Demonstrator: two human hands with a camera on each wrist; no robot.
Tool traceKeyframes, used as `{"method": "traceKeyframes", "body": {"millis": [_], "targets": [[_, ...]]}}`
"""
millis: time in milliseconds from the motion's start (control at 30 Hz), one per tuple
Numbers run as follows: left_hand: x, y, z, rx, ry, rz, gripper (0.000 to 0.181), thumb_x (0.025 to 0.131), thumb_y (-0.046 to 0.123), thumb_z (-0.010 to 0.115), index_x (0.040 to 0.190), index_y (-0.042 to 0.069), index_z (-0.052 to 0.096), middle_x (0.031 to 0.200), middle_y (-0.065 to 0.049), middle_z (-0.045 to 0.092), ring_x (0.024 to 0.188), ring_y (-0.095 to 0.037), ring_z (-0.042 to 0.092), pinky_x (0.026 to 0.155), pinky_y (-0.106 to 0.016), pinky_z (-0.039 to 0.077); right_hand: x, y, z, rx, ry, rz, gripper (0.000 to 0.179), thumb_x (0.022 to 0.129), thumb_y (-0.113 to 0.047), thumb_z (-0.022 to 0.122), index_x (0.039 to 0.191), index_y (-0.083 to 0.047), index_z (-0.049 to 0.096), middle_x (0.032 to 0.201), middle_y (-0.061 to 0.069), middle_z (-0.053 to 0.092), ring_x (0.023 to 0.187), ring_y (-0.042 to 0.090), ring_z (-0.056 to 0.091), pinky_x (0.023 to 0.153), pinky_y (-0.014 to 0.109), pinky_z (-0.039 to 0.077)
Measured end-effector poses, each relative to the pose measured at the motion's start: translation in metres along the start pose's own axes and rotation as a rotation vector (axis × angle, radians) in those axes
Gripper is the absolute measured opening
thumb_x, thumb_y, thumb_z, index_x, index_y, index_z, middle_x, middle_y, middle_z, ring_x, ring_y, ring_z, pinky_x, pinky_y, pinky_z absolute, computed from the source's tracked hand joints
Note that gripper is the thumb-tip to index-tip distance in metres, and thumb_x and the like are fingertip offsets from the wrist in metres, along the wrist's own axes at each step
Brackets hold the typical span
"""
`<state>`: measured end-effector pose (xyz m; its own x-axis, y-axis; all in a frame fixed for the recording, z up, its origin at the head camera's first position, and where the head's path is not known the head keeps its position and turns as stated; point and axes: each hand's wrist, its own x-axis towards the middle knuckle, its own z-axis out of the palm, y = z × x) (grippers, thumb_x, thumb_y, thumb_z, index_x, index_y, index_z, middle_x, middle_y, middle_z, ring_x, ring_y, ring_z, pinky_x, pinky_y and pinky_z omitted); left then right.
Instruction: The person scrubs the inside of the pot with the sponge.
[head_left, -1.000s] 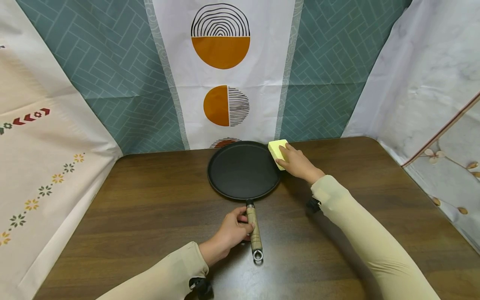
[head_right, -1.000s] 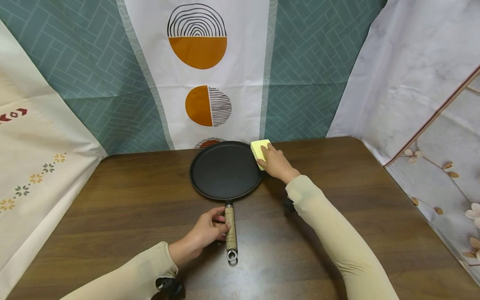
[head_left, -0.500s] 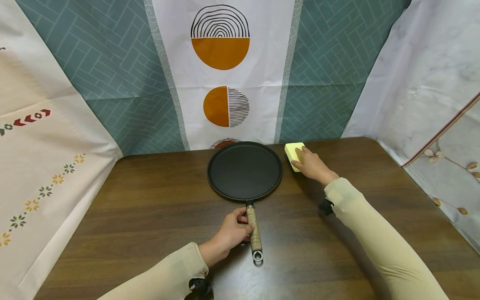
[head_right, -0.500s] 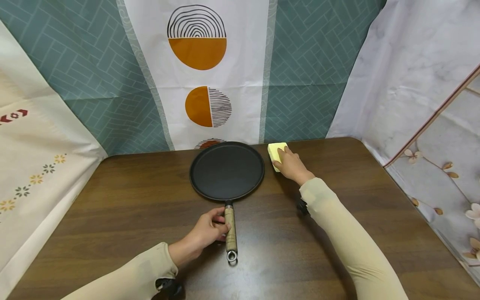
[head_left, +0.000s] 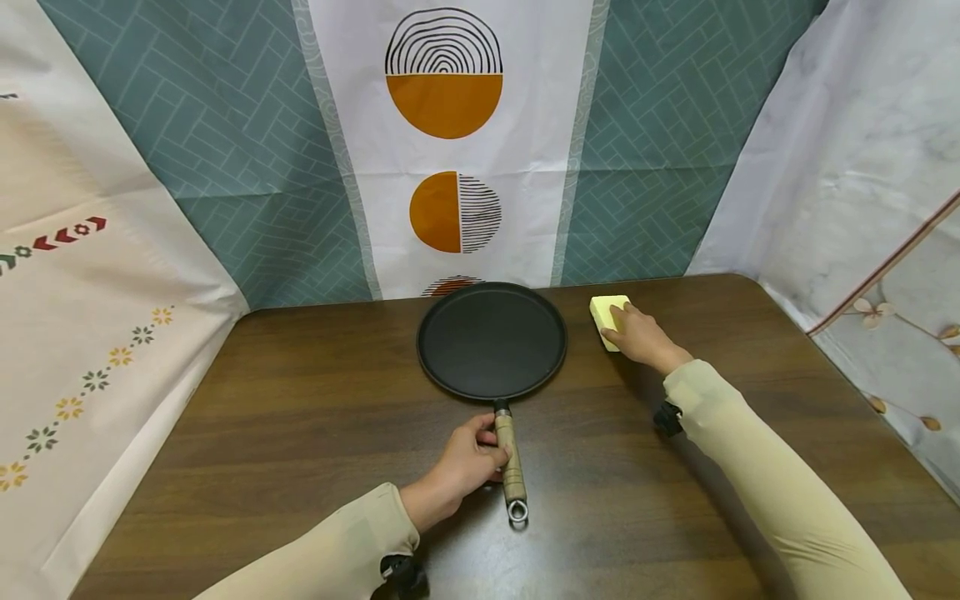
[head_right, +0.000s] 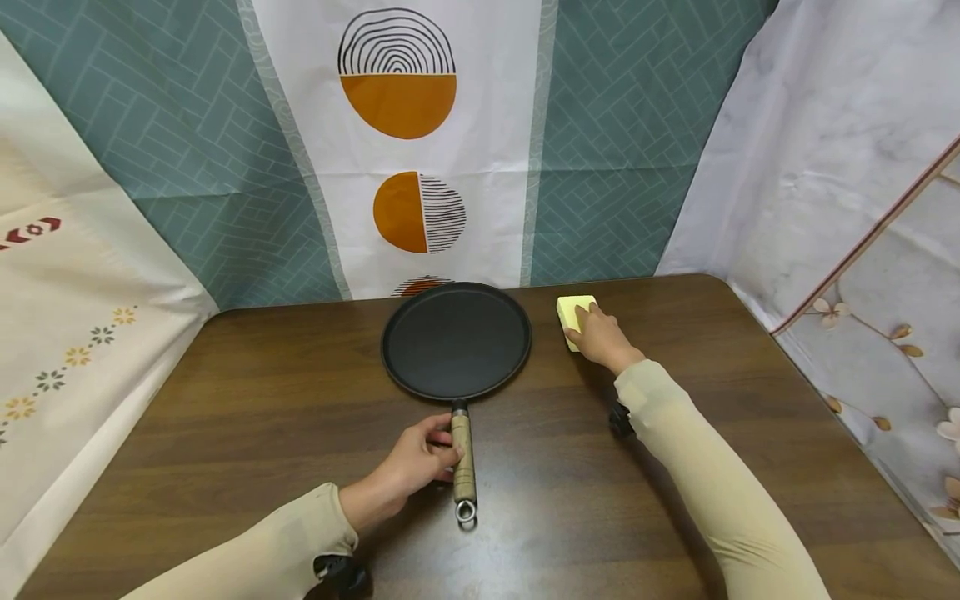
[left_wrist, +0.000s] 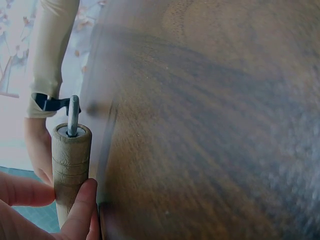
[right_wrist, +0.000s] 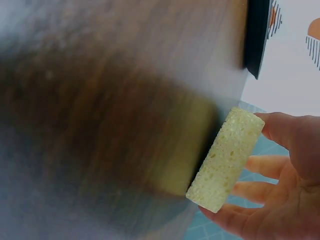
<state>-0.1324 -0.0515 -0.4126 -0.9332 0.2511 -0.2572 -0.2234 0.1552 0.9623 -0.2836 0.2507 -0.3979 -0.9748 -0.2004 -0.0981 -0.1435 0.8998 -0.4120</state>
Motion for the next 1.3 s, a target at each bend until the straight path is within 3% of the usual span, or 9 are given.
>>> {"method": "traceKeyframes", "body": {"millis": [167,700,933,1167,1300], "targets": [[0.0,0.0,0.001,-0.004,0.002,-0.005,0.062,0.086,-0.008,0.061,0.14,-0.014,0.031,0.107,-0.02,0.046,0.079,-0.019,0.057,0.065,-0.037,0.059,-0.002,0.001,0.0,-0.009,0.002,-0.008,0.061,0.102,-0.023,0.046,0.145,0.014,0.023,0.146,0.042,0.012,0.127,0.065,0.019,0.106,0.072,0.02],[0.0,0.0,0.001,0.007,-0.002,-0.011,0.062,0.087,-0.008,0.061,0.14,-0.014,0.03,0.108,-0.02,0.046,0.078,-0.019,0.058,0.066,-0.037,0.059,0.002,-0.003,0.009,-0.05,0.044,0.03,0.061,0.1,-0.023,0.05,0.144,0.013,0.026,0.146,0.042,0.014,0.117,0.066,0.032,0.099,0.068,0.036],[0.003,0.002,-0.001,0.048,-0.061,0.024,0.058,0.086,-0.009,0.059,0.136,-0.018,0.029,0.102,-0.02,0.046,0.074,-0.019,0.058,0.063,-0.036,0.06,0.002,-0.003,0.01,-0.059,0.065,0.044,0.064,0.1,-0.026,0.05,0.145,0.012,0.026,0.146,0.041,0.017,0.115,0.063,0.034,0.094,0.068,0.039],[0.019,0.015,-0.019,0.125,-0.163,-0.062,0.064,0.088,-0.003,0.054,0.139,-0.019,0.019,0.102,-0.022,0.054,0.079,-0.025,0.06,0.069,-0.038,0.06,0.0,-0.007,0.005,-0.021,0.109,0.05,0.064,0.101,-0.028,0.046,0.147,0.01,0.022,0.149,0.038,0.017,0.128,0.06,0.025,0.1,0.071,0.031],[0.03,0.028,-0.041,0.195,-0.122,-0.073,0.058,0.092,0.003,0.054,0.139,-0.016,0.026,0.106,-0.023,0.058,0.087,-0.028,0.059,0.073,-0.037,0.059,-0.006,-0.013,-0.001,0.024,0.176,0.01,0.061,0.101,-0.024,0.046,0.146,0.011,0.023,0.146,0.037,0.024,0.128,0.059,0.025,0.103,0.07,0.029]]}}
